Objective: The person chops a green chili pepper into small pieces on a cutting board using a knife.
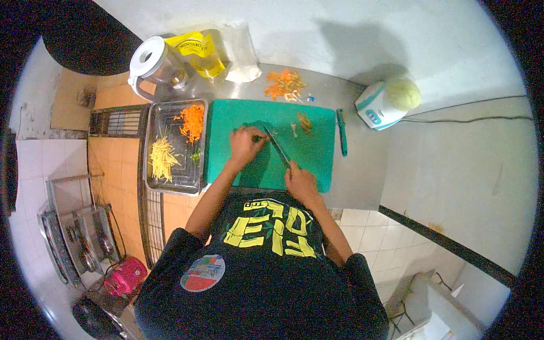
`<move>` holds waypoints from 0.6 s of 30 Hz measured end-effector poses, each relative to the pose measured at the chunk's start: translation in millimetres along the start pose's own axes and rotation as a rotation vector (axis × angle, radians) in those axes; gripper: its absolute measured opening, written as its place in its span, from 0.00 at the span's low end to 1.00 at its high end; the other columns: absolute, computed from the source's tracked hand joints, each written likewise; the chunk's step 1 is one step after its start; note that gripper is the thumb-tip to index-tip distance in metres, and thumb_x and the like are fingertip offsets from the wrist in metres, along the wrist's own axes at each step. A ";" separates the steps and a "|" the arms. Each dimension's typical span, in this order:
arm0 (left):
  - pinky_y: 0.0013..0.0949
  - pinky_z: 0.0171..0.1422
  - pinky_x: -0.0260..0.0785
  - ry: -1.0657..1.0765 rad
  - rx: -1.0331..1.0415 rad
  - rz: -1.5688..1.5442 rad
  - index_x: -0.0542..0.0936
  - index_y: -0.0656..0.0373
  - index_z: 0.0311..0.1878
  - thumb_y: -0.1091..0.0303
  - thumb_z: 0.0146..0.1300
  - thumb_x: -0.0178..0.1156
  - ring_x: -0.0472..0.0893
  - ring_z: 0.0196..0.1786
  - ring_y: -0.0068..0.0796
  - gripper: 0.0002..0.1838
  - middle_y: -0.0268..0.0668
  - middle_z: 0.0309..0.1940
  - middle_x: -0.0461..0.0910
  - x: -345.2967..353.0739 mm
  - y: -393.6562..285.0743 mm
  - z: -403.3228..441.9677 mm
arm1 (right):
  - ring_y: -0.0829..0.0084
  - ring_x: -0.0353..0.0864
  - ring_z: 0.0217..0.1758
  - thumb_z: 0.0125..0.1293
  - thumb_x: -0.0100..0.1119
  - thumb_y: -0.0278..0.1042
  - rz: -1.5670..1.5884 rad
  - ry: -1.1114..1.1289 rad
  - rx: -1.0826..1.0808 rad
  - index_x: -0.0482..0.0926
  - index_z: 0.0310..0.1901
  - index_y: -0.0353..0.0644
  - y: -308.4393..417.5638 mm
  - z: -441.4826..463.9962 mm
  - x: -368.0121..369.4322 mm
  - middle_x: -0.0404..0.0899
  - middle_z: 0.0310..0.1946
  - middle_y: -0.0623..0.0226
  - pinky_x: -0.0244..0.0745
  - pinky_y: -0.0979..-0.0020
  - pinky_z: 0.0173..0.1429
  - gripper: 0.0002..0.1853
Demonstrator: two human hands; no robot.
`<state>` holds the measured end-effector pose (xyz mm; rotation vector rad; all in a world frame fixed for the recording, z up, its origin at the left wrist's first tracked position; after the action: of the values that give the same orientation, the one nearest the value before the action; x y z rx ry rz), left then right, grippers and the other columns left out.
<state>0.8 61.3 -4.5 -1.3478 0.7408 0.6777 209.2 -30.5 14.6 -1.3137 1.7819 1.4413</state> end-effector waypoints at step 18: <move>0.51 0.54 0.65 0.003 -0.018 -0.011 0.91 0.43 0.34 0.53 0.57 0.72 0.80 0.49 0.40 0.08 0.29 0.38 0.86 6.2 3.0 1.3 | 0.38 0.82 0.33 0.74 0.49 0.39 0.000 0.080 -0.046 0.72 0.53 0.35 4.6 18.7 4.9 0.81 0.29 0.39 0.74 0.38 0.40 0.15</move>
<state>2.2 62.9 -11.1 -1.3691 0.7302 0.6753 199.6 -15.0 6.6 -1.4130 1.8088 1.4563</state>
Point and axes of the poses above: each hand's wrist, its own z-axis towards the middle knuckle, its own x-axis out of the palm, y = z × x, the point moved 5 cm from there along z, towards the middle knuckle
